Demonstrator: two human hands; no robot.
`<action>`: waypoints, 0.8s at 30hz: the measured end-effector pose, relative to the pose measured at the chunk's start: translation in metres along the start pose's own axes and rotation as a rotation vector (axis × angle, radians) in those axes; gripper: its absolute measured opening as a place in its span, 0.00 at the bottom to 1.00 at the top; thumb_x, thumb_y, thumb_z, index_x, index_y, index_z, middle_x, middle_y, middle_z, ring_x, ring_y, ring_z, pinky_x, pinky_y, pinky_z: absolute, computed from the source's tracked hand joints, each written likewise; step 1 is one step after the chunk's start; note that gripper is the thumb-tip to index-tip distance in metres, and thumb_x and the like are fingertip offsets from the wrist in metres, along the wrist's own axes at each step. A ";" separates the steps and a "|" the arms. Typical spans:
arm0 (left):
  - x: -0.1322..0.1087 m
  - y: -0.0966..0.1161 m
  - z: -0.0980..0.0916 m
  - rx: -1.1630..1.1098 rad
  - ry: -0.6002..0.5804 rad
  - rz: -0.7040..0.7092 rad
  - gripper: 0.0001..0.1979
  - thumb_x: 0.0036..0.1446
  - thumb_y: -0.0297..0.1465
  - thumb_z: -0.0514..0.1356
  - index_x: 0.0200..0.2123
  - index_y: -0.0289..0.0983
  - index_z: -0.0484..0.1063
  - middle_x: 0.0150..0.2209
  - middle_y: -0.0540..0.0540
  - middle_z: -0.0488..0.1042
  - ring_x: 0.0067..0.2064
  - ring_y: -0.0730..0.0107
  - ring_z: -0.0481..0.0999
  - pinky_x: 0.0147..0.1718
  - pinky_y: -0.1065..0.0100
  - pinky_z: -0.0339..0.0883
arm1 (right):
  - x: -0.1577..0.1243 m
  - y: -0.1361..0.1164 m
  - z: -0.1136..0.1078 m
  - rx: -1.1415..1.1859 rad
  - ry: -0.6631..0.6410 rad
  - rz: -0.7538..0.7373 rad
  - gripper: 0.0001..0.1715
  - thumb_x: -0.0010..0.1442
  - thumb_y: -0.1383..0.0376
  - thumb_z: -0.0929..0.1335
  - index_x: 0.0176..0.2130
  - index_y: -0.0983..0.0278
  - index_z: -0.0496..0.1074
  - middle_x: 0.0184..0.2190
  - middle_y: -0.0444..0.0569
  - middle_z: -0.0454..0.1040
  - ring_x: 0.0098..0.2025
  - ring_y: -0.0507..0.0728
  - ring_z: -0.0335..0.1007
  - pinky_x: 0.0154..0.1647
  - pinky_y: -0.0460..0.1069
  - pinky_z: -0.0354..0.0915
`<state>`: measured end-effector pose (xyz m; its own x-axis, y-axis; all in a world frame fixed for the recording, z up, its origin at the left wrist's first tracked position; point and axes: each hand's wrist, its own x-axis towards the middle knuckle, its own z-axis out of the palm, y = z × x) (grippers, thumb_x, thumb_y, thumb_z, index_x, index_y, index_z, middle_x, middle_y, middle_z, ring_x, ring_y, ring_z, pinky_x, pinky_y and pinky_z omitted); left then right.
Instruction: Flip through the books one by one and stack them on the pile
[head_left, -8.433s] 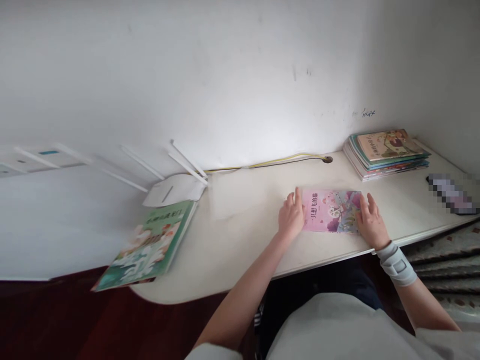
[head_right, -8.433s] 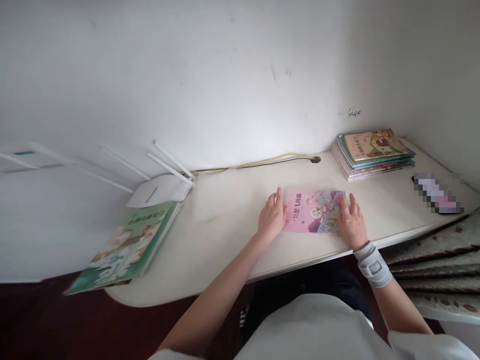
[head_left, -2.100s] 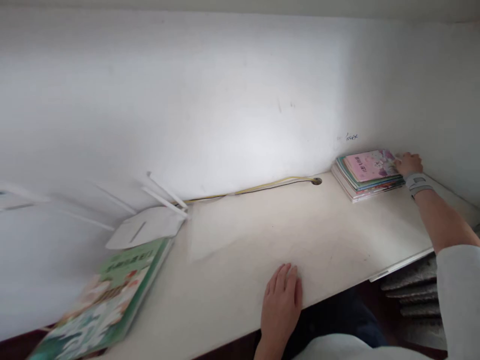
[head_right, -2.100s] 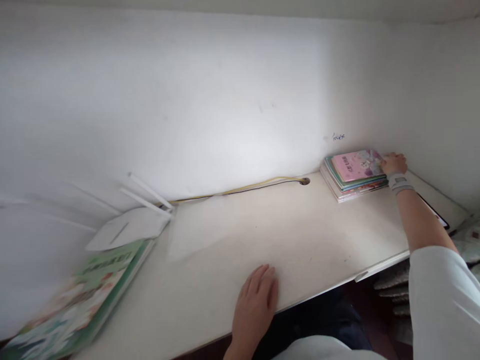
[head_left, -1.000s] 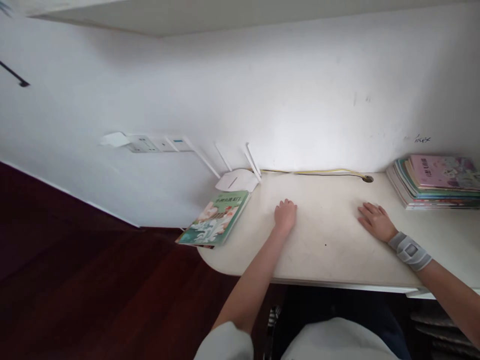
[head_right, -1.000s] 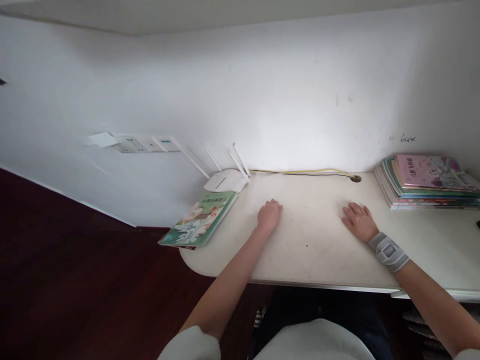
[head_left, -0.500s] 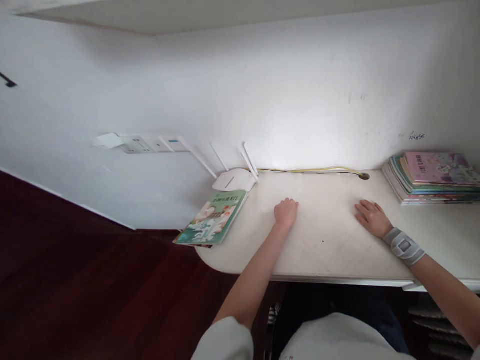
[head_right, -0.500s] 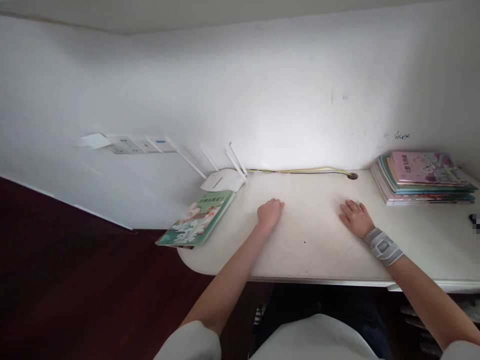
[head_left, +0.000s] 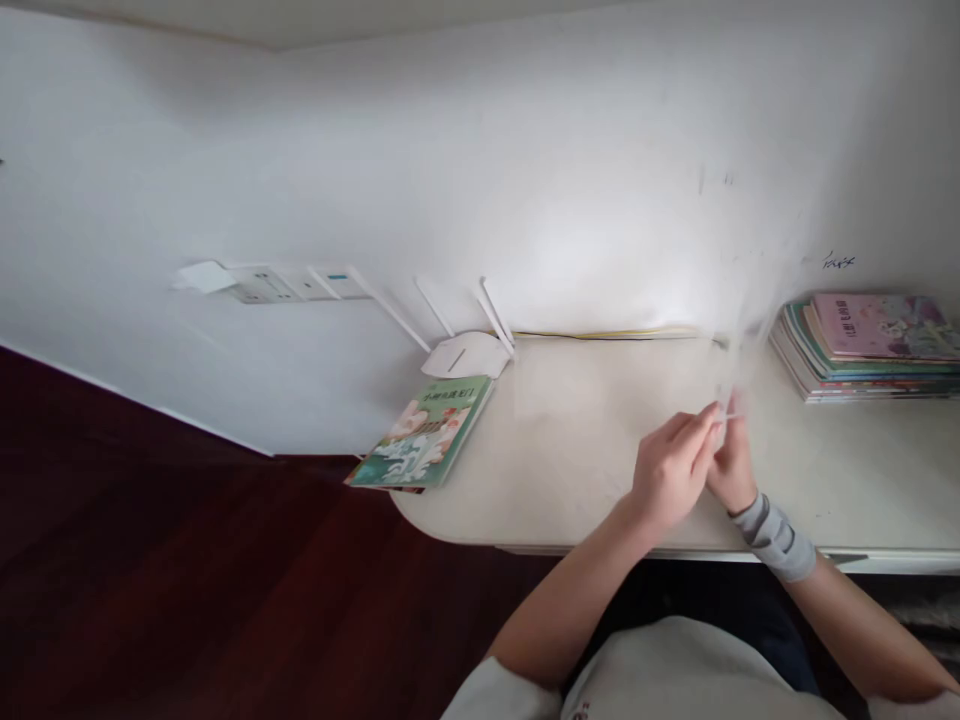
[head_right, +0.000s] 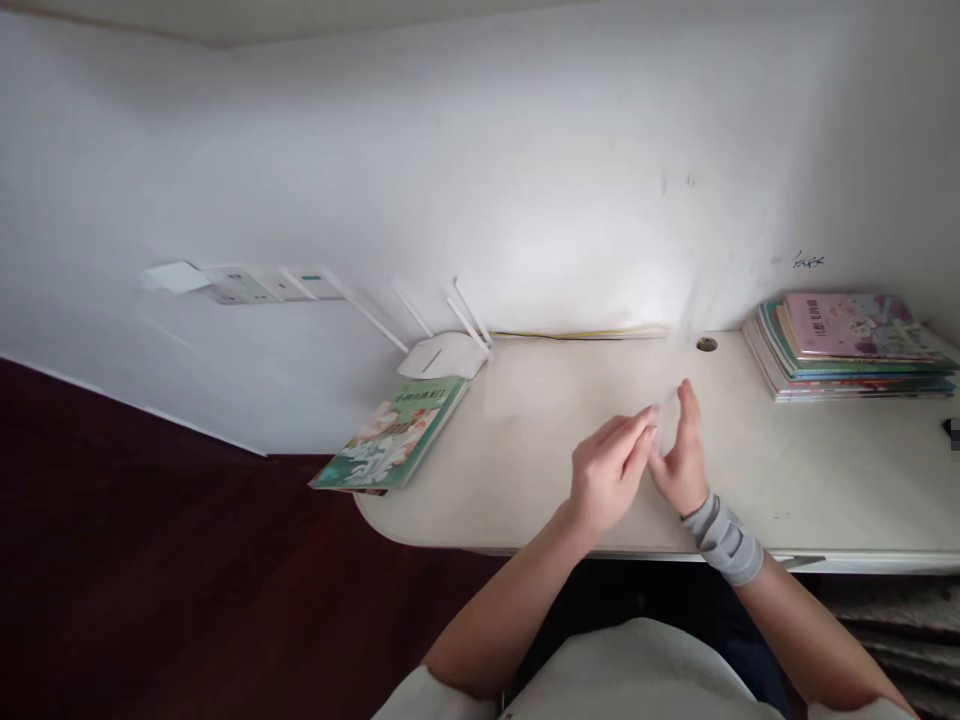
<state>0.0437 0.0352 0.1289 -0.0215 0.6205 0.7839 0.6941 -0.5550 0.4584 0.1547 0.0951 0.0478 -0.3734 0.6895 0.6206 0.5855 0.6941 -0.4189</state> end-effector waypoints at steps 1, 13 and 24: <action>-0.004 0.007 -0.005 0.031 0.056 0.034 0.14 0.62 0.27 0.52 0.49 0.37 0.69 0.32 0.47 0.76 0.31 0.76 0.75 0.34 0.75 0.70 | 0.000 -0.003 -0.010 -0.018 0.102 0.047 0.43 0.64 0.60 0.54 0.65 0.65 0.20 0.67 0.61 0.34 0.67 0.69 0.37 0.60 0.69 0.52; -0.083 -0.070 -0.048 0.647 -0.339 -0.521 0.25 0.58 0.26 0.48 0.60 0.34 0.59 0.22 0.51 0.69 0.25 0.71 0.70 0.27 0.71 0.63 | -0.042 0.071 -0.053 -0.422 -0.350 -0.171 0.25 0.64 0.65 0.58 0.59 0.57 0.62 0.62 0.55 0.58 0.65 0.63 0.49 0.60 0.62 0.54; -0.099 -0.091 -0.078 0.779 -0.426 -0.596 0.21 0.63 0.33 0.46 0.57 0.35 0.63 0.37 0.43 0.77 0.37 0.65 0.75 0.38 0.66 0.66 | -0.068 0.091 -0.049 -0.408 -0.499 -0.162 0.33 0.63 0.49 0.58 0.62 0.59 0.58 0.64 0.57 0.53 0.66 0.63 0.47 0.60 0.62 0.53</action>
<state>-0.0734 -0.0186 0.0417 -0.3607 0.9008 0.2418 0.9260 0.3150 0.2079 0.2686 0.1017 -0.0002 -0.7106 0.6641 0.2323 0.6826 0.7308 -0.0008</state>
